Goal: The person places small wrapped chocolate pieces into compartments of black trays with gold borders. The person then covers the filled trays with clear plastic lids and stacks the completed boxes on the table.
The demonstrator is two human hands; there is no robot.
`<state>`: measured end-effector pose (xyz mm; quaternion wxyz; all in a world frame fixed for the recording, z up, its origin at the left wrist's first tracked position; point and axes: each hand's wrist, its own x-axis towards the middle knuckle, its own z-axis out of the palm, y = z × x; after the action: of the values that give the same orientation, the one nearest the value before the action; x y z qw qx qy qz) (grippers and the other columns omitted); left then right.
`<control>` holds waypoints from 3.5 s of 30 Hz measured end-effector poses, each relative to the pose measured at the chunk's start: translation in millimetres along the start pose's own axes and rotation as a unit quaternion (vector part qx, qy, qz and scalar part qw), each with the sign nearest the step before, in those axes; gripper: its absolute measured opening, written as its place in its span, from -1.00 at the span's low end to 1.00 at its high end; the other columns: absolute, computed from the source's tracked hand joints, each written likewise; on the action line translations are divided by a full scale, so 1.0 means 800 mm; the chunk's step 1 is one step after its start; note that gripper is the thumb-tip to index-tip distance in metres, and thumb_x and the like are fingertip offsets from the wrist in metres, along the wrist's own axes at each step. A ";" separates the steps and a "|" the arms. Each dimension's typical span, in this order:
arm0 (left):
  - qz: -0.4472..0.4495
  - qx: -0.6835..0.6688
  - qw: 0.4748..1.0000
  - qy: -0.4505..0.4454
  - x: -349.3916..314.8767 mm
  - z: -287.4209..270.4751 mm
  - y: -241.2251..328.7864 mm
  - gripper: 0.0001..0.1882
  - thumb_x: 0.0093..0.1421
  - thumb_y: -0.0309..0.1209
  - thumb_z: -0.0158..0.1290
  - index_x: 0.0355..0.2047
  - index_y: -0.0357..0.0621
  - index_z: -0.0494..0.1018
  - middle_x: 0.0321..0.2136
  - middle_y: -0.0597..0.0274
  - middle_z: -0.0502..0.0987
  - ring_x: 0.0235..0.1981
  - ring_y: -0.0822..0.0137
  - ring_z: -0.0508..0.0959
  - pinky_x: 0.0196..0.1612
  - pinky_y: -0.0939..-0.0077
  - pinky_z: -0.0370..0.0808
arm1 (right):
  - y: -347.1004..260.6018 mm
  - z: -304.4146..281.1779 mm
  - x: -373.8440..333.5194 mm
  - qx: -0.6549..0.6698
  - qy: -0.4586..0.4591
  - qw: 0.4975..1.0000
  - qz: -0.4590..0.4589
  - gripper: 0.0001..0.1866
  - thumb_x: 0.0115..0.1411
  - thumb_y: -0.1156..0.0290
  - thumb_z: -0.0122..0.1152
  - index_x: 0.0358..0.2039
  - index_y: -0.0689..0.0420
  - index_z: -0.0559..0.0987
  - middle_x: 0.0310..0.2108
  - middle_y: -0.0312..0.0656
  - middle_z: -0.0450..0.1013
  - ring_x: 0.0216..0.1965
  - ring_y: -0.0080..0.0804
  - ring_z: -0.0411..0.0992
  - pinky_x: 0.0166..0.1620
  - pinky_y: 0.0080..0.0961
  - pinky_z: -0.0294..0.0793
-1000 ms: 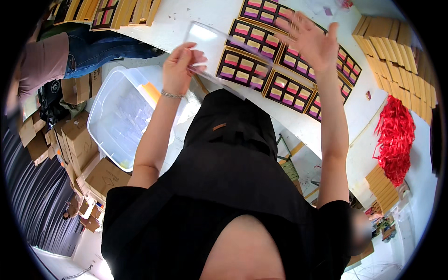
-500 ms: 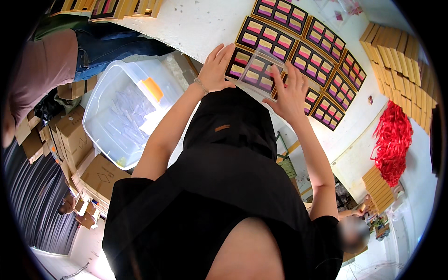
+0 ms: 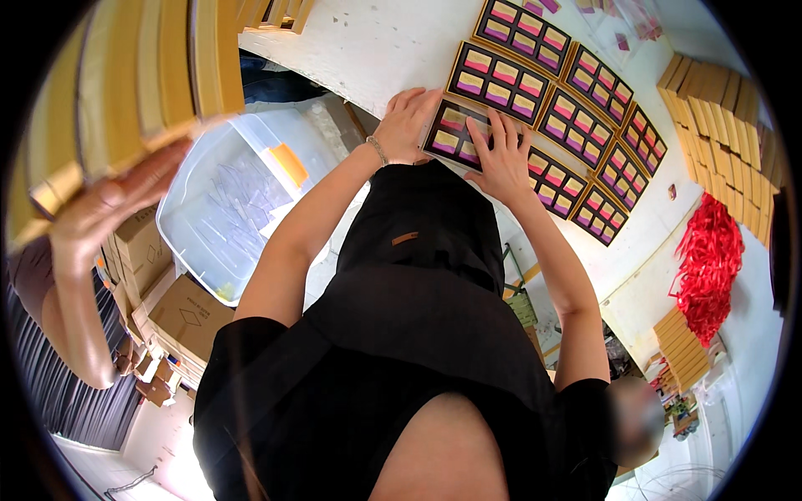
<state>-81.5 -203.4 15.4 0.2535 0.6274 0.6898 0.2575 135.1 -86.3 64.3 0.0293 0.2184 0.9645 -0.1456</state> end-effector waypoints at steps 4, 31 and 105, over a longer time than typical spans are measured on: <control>-0.011 0.027 0.999 -0.038 0.001 -0.005 -0.009 0.36 -0.39 -0.24 0.46 0.39 -0.04 -0.13 0.25 0.20 0.29 0.26 -0.02 0.21 0.29 0.11 0.10 | 0.001 -0.001 0.000 -0.003 -0.014 1.000 -0.016 0.15 -0.30 0.03 0.58 0.35 -0.16 0.19 0.32 0.03 0.04 0.31 0.01 0.04 0.25 0.18 -0.02; -0.225 -0.187 0.943 0.159 0.003 0.049 0.067 -0.20 0.19 -0.20 0.18 0.32 -0.21 0.09 0.17 -0.20 0.38 0.26 -0.01 0.33 0.29 0.11 0.21 | 0.360 -0.114 0.137 -0.021 0.326 0.903 0.280 0.04 0.06 -0.15 0.31 0.31 0.30 0.10 0.27 0.33 0.07 0.23 0.31 0.13 0.21 0.02 0.25; -0.091 -0.002 0.996 -0.007 0.110 -0.028 -0.037 0.43 -0.41 -0.25 0.50 0.41 0.07 -0.20 0.31 0.41 0.24 0.32 -0.01 0.11 0.35 0.10 0.12 | 0.135 -0.044 0.087 0.044 0.054 0.988 -0.138 0.00 -0.14 -0.05 0.46 0.30 0.00 0.26 0.22 0.13 0.14 0.25 0.07 0.13 0.23 0.05 0.09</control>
<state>-125.6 -118.9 9.7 0.2824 0.5630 0.7419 0.2301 118.9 45.6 60.8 -0.0531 0.0918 0.9782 -0.1784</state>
